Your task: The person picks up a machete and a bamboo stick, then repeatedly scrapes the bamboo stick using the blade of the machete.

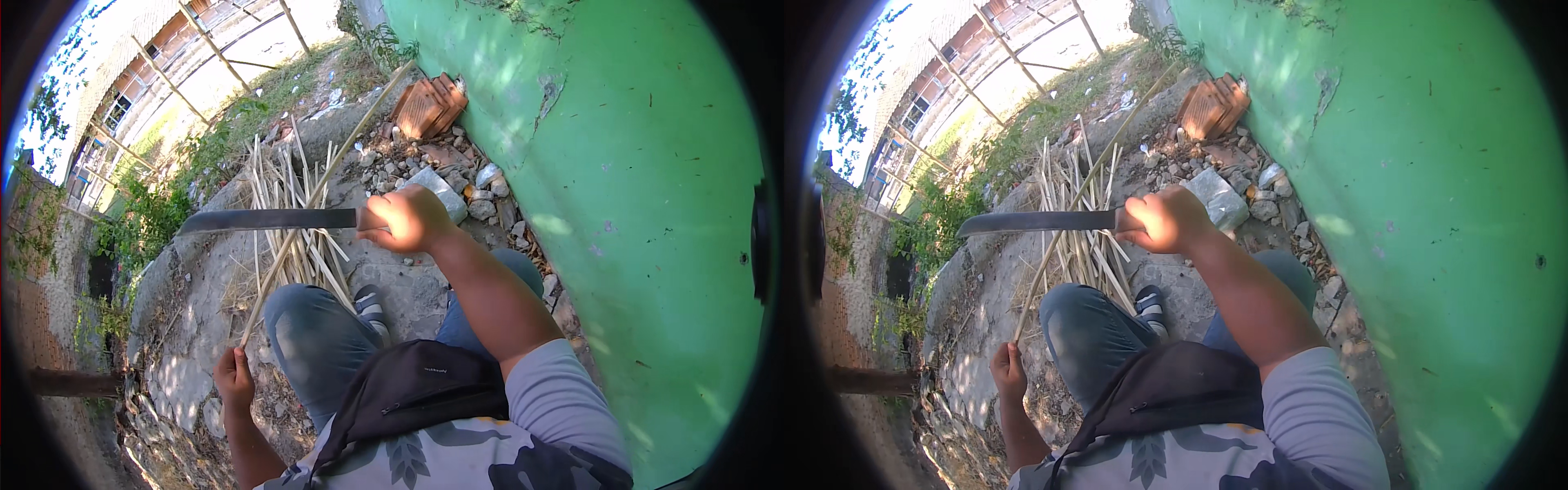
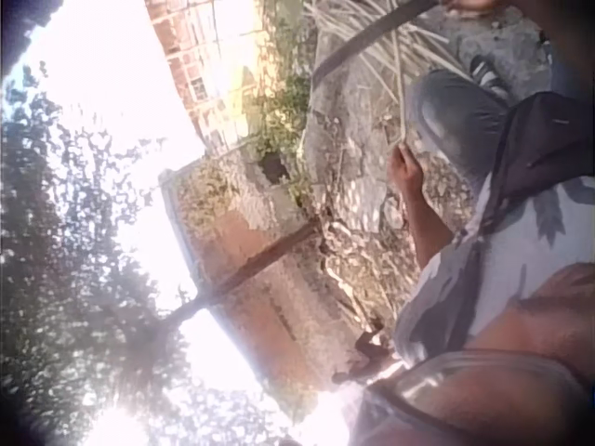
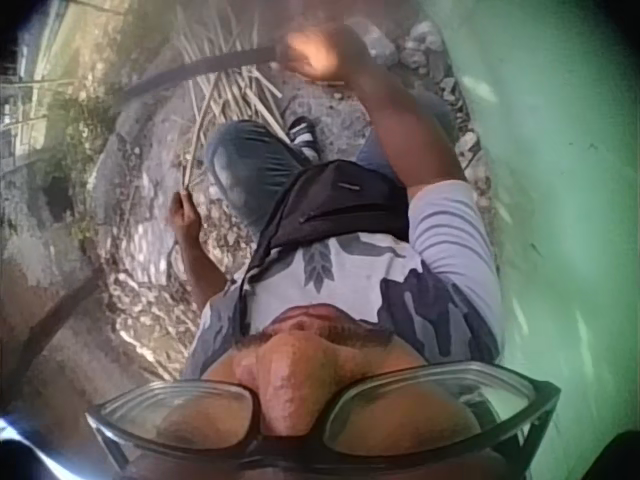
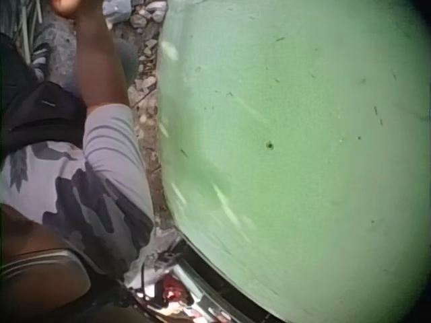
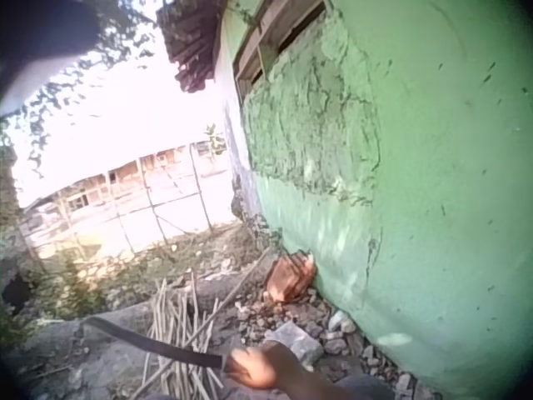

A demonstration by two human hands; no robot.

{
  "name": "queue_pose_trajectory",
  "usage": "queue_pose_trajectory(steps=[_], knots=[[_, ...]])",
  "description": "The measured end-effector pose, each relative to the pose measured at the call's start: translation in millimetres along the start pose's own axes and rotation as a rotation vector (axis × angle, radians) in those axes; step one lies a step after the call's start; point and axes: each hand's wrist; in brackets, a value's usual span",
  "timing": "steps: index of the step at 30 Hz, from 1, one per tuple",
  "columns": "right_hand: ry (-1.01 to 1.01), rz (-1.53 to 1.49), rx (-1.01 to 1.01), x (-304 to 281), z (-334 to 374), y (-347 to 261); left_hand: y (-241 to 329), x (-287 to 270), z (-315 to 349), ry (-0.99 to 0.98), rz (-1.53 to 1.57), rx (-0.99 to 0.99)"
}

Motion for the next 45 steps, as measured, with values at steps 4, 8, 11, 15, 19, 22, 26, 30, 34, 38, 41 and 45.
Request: queue_pose_trajectory(steps=[4,8,11,15,19,22,26,30,34,38,41,45], knots=[[0.183,-0.238,0.341,-12.2,9.5,48.6,11.1,-41.8,-2.6,0.018,-0.025,0.008],[0.435,-0.156,0.563,8.5,18.4,82.1,30.4,-45.0,-2.9,-0.01,-0.117,0.044],[0.384,-0.194,0.519,8.7,13.4,44.8,32.9,-14.4,-9.2,0.025,-0.064,0.09],[0.116,-0.09,0.196,-4.4,5.7,6.9,25.7,-0.6,-23.2,0.004,-0.025,0.02],[0.126,0.044,0.072,-9.9,8.4,20.4,22.4,-18.7,-27.6,-0.043,0.092,0.011],[0.27,-0.025,0.534,-8.1,9.1,54.1,22.8,-47.6,-29.8,-0.014,-0.009,0.016],[0.311,-0.156,0.857,-5.2,20.9,89.6,58.5,-74.3,-41.6,0.073,-0.311,0.089],[0.515,-0.281,0.823,-5.4,20.9,86.2,120.2,-61.4,-73.2,0.219,-0.664,0.453],[0.377,-0.874,0.851,-6.6,14.4,52.0,178.0,-17.1,-113.1,0.13,-0.84,0.703],[0.291,-1.163,0.619,12.5,13.8,27.2,225.8,23.2,-139.2,0.02,-0.898,0.83],[0.135,-1.171,0.738,0.7,4.0,0.4,248.6,43.3,-152.8,-0.084,-0.918,0.975],[0.155,-1.21,0.528,17.4,10.9,7.0,287.2,58.0,-162.6,-0.15,-0.816,1.135]])
Point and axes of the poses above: each hand's wrist, its own z-axis away from the middle knuckle, its own x-axis out of the palm, y = z × x, and after that the axes turned 4 degrees about z, right-handed
